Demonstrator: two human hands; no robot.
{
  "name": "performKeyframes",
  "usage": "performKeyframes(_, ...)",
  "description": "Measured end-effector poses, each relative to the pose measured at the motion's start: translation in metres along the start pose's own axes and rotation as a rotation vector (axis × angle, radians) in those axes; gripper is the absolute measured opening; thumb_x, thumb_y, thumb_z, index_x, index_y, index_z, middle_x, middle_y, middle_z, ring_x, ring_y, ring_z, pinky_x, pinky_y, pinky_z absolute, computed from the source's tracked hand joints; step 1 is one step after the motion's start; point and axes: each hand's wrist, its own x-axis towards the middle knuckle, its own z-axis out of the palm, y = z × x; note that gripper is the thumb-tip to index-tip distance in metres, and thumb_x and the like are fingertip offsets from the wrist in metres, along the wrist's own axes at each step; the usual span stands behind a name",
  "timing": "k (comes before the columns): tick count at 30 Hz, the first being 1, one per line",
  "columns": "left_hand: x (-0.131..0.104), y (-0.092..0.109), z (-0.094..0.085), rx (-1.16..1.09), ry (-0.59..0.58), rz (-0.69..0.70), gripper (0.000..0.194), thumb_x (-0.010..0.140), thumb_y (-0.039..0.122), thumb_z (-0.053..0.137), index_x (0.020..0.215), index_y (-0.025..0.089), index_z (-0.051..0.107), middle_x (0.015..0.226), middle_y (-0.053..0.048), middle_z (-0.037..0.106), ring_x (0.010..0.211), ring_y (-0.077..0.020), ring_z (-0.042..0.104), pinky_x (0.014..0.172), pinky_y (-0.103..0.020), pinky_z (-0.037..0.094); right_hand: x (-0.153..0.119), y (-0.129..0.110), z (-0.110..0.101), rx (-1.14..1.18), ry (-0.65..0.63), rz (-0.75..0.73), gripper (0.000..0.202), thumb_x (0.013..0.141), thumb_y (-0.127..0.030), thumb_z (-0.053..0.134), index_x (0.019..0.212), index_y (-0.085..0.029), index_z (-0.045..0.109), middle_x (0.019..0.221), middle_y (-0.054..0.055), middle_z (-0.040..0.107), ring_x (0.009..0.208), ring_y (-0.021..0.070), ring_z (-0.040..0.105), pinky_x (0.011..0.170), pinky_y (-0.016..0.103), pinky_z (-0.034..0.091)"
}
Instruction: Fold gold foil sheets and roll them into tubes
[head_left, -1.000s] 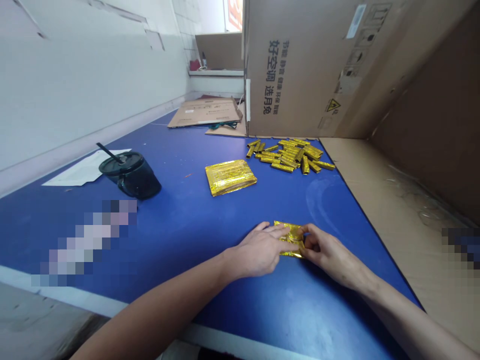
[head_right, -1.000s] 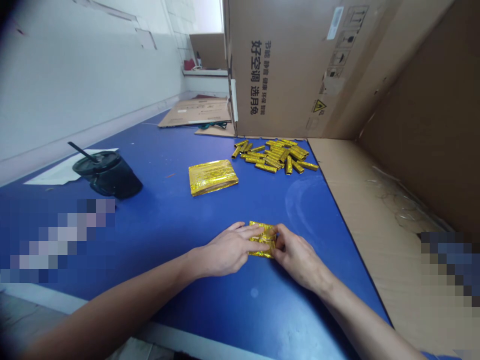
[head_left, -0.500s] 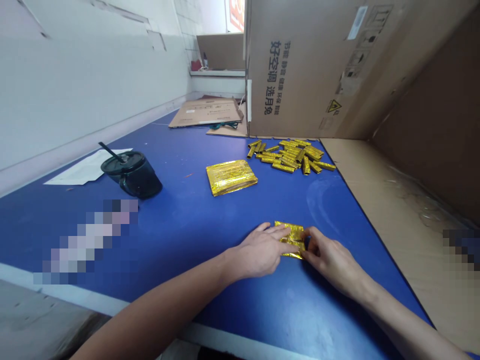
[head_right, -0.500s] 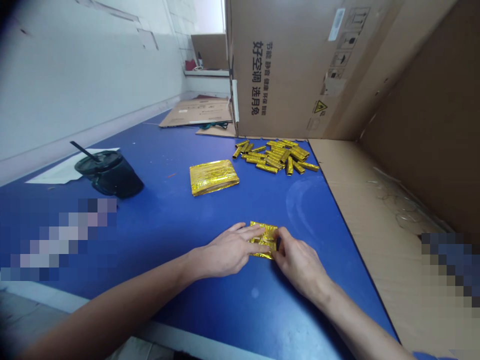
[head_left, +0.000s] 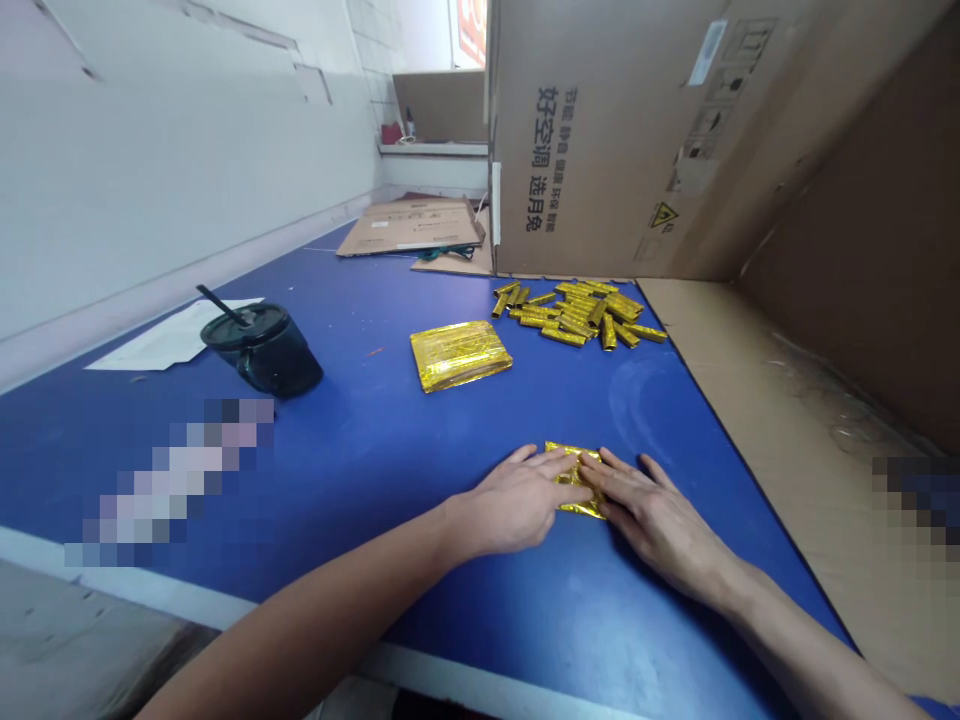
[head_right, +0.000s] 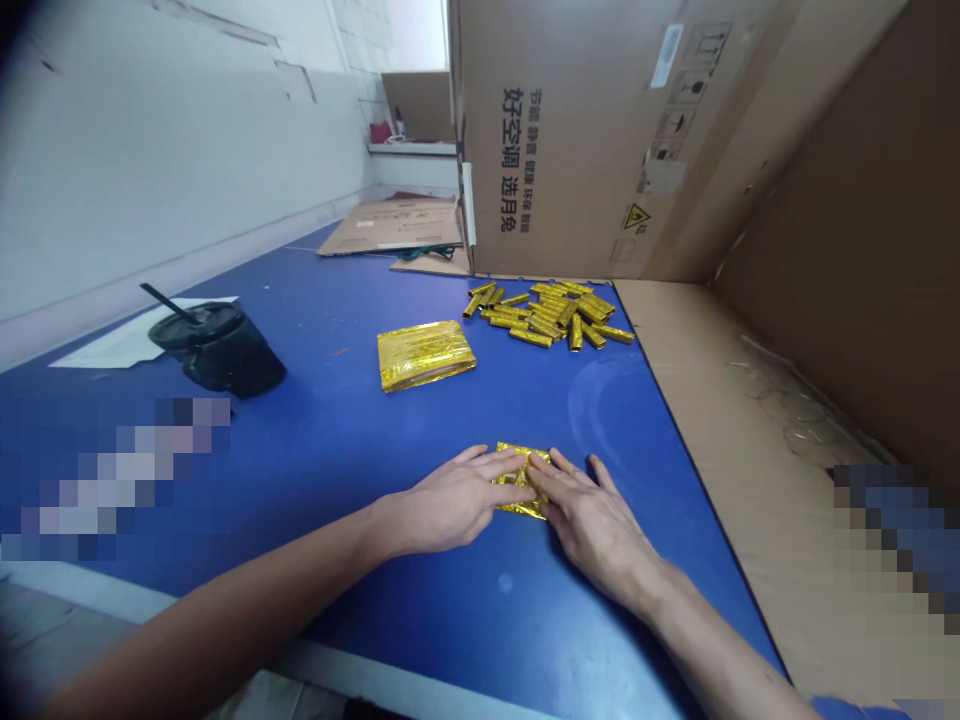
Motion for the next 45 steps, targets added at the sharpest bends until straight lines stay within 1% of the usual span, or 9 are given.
performKeyframes(2, -0.001, 0.003, -0.003, -0.019, 0.032, -0.063, 0.047, 0.074, 0.011, 0.041, 0.119, 0.025, 0.040, 0.129, -0.006, 0.036, 0.118, -0.0223, 0.032, 0.095, -0.041, 0.026, 0.000, 0.000, -0.001, 0.000, 0.004, 0.002, 0.044, 0.083, -0.017, 0.039, 0.126, -0.028, 0.037, 0.127, 0.006, 0.045, 0.121, 0.0240, 0.031, 0.094, 0.058, 0.021)
performKeyframes(5, -0.002, 0.008, -0.009, -0.050, 0.157, -0.309, 0.035, 0.075, 0.017, 0.045, 0.110, 0.019, 0.044, 0.111, -0.009, 0.048, 0.105, -0.0232, 0.042, 0.088, -0.038, 0.033, 0.000, -0.001, -0.001, -0.007, 0.019, 0.000, 0.043, 0.083, -0.019, 0.039, 0.126, -0.026, 0.037, 0.127, 0.006, 0.045, 0.121, 0.0247, 0.032, 0.094, 0.058, 0.022)
performKeyframes(8, -0.002, 0.008, -0.012, -0.213, 0.235, -0.569, 0.024, 0.072, 0.026, 0.050, 0.094, 0.017, 0.050, 0.087, -0.005, 0.055, 0.080, -0.0189, 0.051, 0.071, -0.030, 0.040, 0.000, -0.001, 0.000, -0.021, 0.020, 0.000, 0.044, 0.083, -0.019, 0.038, 0.126, -0.026, 0.036, 0.128, 0.006, 0.044, 0.120, 0.0249, 0.033, 0.093, 0.059, 0.023)
performKeyframes(10, -0.002, 0.007, -0.009, -0.414, 0.213, -0.650, 0.019, 0.068, 0.028, 0.053, 0.083, 0.017, 0.053, 0.070, 0.000, 0.055, 0.063, -0.0141, 0.050, 0.056, -0.024, 0.037, -0.001, 0.000, 0.000, -0.024, 0.017, -0.004, 0.045, 0.083, -0.018, 0.038, 0.127, -0.027, 0.035, 0.128, 0.005, 0.044, 0.120, 0.0248, 0.032, 0.093, 0.059, 0.023)
performKeyframes(13, 0.000, 0.005, 0.000, -0.593, 0.186, -0.677, 0.017, 0.065, 0.031, 0.055, 0.068, 0.015, 0.055, 0.054, 0.004, 0.048, 0.050, -0.0094, 0.042, 0.044, -0.020, 0.028, -0.001, 0.001, 0.001, -0.033, 0.015, -0.004, 0.045, 0.083, -0.018, 0.038, 0.127, -0.027, 0.035, 0.128, 0.005, 0.044, 0.121, 0.0248, 0.032, 0.094, 0.059, 0.022)
performKeyframes(17, 0.003, 0.003, 0.012, -0.635, 0.205, -0.688, 0.022, 0.066, 0.034, 0.053, 0.056, 0.014, 0.052, 0.048, 0.005, 0.040, 0.046, -0.0074, 0.035, 0.042, -0.019, 0.023, -0.001, 0.001, 0.002, -0.052, 0.006, 0.000, 0.045, 0.083, -0.017, 0.037, 0.127, -0.026, 0.035, 0.128, 0.004, 0.044, 0.121, 0.0244, 0.032, 0.094, 0.059, 0.021)
performKeyframes(25, 0.007, 0.003, 0.015, -0.610, 0.206, -0.699, 0.016, 0.065, 0.029, 0.054, 0.058, 0.015, 0.050, 0.050, 0.006, 0.041, 0.048, -0.0074, 0.036, 0.043, -0.018, 0.024, -0.001, -0.001, 0.003, -0.074, 0.006, 0.019, 0.044, 0.083, -0.017, 0.036, 0.126, -0.026, 0.036, 0.128, 0.004, 0.044, 0.121, 0.0232, 0.032, 0.095, 0.057, 0.020)
performKeyframes(32, 0.005, 0.003, 0.009, -0.482, 0.126, -0.674, 0.023, 0.069, 0.031, 0.050, 0.053, 0.015, 0.051, 0.047, 0.005, 0.039, 0.046, -0.0079, 0.035, 0.042, -0.020, 0.023, 0.000, -0.001, 0.003, -0.067, -0.004, 0.022, 0.045, 0.083, -0.019, 0.036, 0.127, -0.030, 0.034, 0.129, 0.001, 0.042, 0.121, 0.0239, 0.032, 0.094, 0.059, 0.020)
performKeyframes(45, 0.012, 0.012, -0.007, -0.079, 0.017, -0.696, 0.024, 0.075, 0.035, 0.045, 0.067, 0.018, 0.060, 0.061, -0.003, 0.059, 0.058, -0.0172, 0.056, 0.051, -0.024, 0.036, 0.000, -0.003, 0.000, -0.068, -0.002, 0.019, 0.043, 0.083, -0.018, 0.036, 0.125, -0.025, 0.038, 0.129, 0.003, 0.043, 0.121, 0.0236, 0.032, 0.095, 0.058, 0.019)
